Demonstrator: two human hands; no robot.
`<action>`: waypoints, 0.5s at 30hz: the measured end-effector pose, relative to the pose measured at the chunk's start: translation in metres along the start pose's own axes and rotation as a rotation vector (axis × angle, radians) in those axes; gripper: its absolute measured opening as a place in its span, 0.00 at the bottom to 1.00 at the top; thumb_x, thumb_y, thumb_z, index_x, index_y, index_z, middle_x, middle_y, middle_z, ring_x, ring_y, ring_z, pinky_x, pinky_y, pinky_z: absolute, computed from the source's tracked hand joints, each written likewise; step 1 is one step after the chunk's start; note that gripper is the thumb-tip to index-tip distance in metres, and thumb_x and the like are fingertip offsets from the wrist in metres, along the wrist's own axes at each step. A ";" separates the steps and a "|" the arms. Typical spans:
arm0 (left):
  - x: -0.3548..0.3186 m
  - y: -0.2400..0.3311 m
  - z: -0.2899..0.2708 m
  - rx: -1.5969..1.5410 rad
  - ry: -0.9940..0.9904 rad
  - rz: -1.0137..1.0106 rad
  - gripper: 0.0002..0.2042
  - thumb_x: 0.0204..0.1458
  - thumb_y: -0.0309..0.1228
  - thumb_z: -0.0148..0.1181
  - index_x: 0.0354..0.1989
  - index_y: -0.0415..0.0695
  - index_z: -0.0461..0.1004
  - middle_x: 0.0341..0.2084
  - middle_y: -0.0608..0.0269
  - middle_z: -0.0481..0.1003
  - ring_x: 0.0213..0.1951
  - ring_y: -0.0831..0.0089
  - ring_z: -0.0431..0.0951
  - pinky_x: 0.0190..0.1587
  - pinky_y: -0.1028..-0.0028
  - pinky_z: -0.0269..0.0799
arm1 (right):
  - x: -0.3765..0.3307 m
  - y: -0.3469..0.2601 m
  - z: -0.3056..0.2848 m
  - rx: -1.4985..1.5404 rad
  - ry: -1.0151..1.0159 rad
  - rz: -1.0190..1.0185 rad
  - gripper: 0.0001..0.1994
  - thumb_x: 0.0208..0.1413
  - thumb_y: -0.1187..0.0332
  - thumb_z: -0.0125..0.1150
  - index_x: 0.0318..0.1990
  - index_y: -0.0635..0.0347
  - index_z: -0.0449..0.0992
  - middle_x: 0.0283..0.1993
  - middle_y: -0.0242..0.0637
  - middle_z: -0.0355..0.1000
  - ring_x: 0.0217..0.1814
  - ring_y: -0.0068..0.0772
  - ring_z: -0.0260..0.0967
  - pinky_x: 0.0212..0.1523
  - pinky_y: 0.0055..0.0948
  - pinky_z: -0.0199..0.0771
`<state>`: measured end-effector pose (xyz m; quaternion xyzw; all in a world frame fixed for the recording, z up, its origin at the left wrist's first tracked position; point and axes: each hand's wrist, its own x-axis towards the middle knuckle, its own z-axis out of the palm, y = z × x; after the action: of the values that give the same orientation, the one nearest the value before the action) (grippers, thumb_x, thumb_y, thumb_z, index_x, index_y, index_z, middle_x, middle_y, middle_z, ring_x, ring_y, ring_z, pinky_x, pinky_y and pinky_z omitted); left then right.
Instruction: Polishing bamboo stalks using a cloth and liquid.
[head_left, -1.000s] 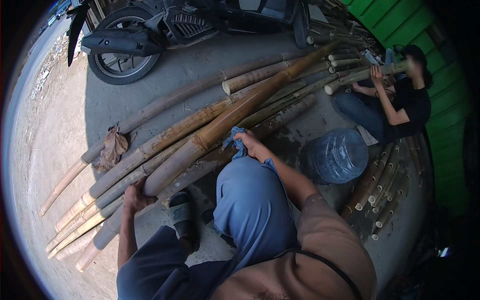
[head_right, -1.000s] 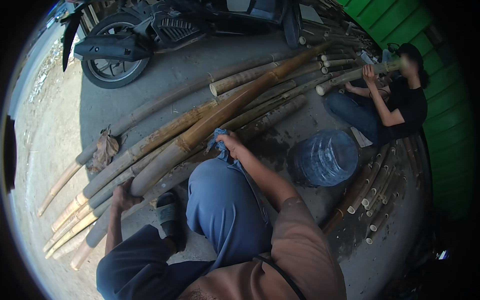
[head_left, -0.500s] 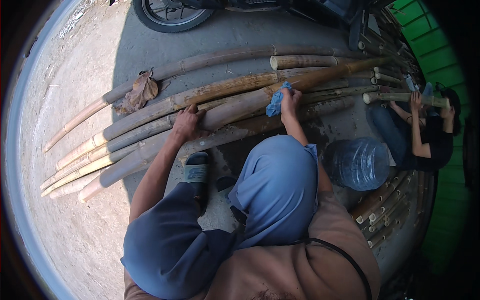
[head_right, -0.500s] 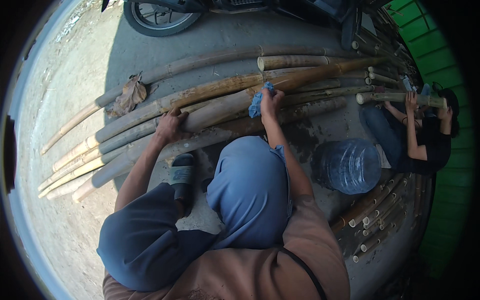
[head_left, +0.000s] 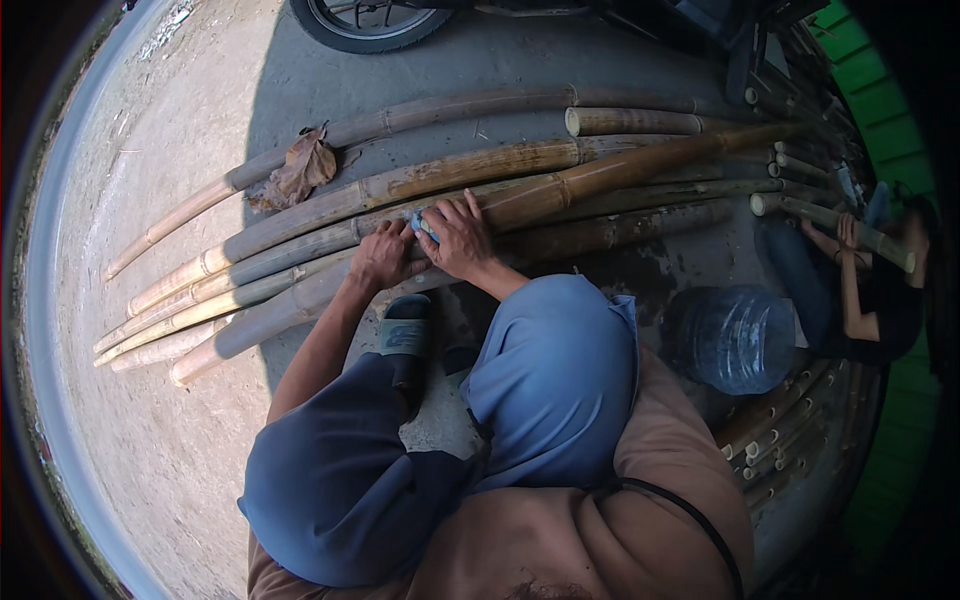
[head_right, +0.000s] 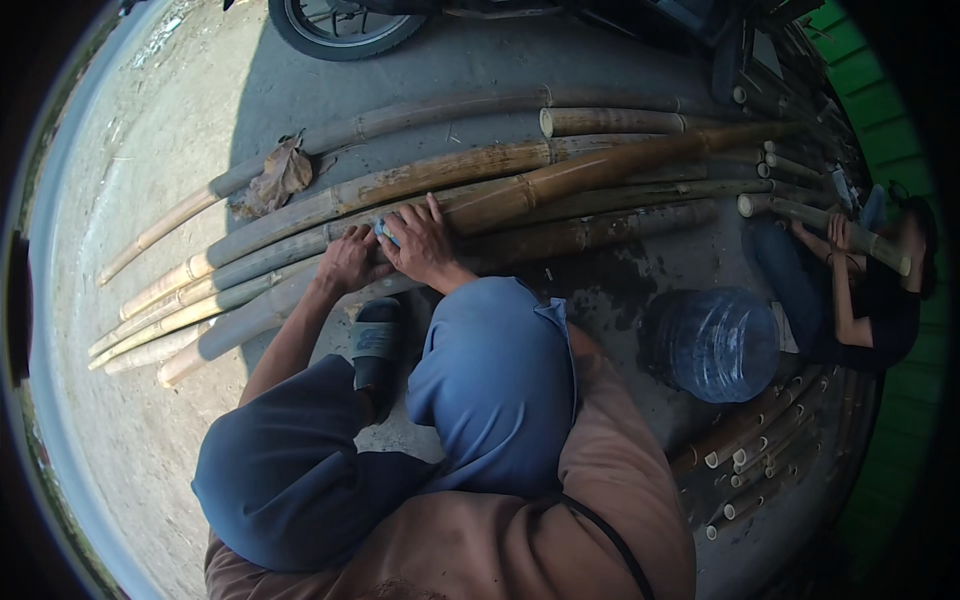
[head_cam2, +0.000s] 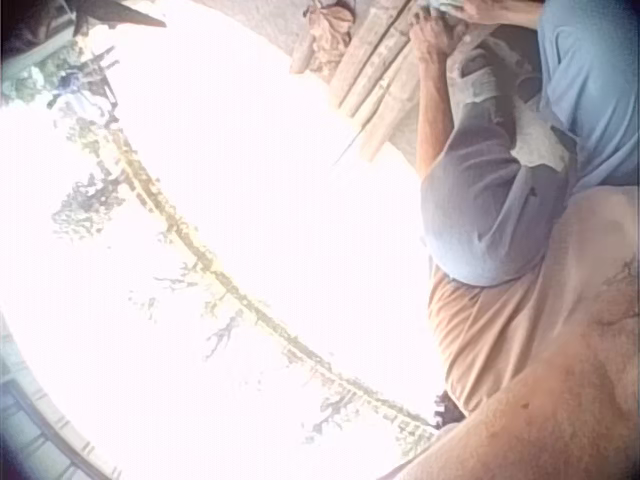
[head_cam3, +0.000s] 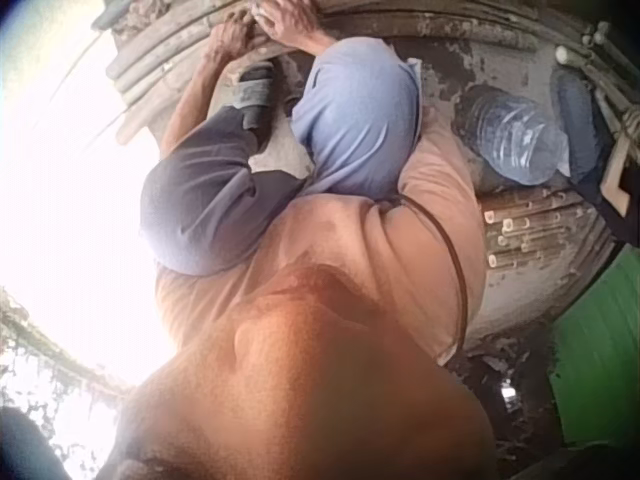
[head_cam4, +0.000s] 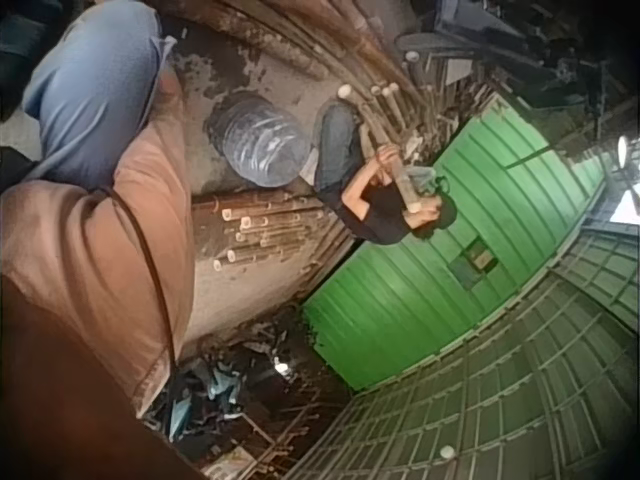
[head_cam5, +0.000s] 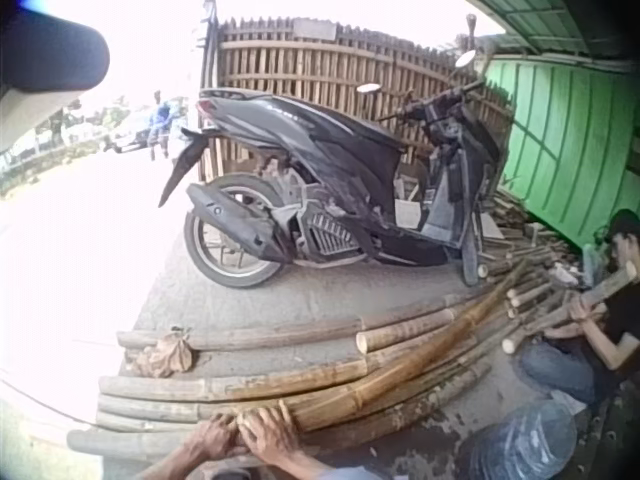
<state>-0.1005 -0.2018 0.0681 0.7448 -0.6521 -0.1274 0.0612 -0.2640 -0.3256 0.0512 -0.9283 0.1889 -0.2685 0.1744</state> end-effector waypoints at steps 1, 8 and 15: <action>-0.004 -0.003 -0.003 -0.062 -0.027 -0.009 0.44 0.54 0.62 0.68 0.70 0.42 0.67 0.51 0.46 0.76 0.56 0.45 0.77 0.57 0.51 0.76 | 0.006 0.010 -0.004 -0.044 0.028 -0.039 0.17 0.64 0.54 0.62 0.51 0.57 0.82 0.50 0.43 0.76 0.61 0.50 0.72 0.77 0.64 0.53; 0.006 -0.010 -0.023 -0.103 -0.067 -0.009 0.44 0.51 0.65 0.68 0.67 0.42 0.70 0.53 0.42 0.77 0.57 0.42 0.79 0.57 0.51 0.77 | -0.004 0.167 -0.097 -0.385 0.304 0.073 0.14 0.66 0.57 0.58 0.47 0.58 0.81 0.51 0.42 0.76 0.63 0.50 0.70 0.75 0.64 0.54; 0.001 -0.013 -0.015 -0.146 0.049 0.026 0.42 0.54 0.62 0.68 0.66 0.41 0.68 0.54 0.43 0.76 0.57 0.41 0.78 0.57 0.50 0.77 | 0.006 0.174 -0.093 -0.343 0.458 0.067 0.10 0.58 0.63 0.62 0.40 0.61 0.77 0.47 0.45 0.75 0.57 0.56 0.70 0.65 0.56 0.68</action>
<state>-0.0836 -0.2025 0.0790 0.7327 -0.6490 -0.1557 0.1331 -0.3567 -0.4997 0.0535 -0.8527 0.2967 -0.4292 -0.0236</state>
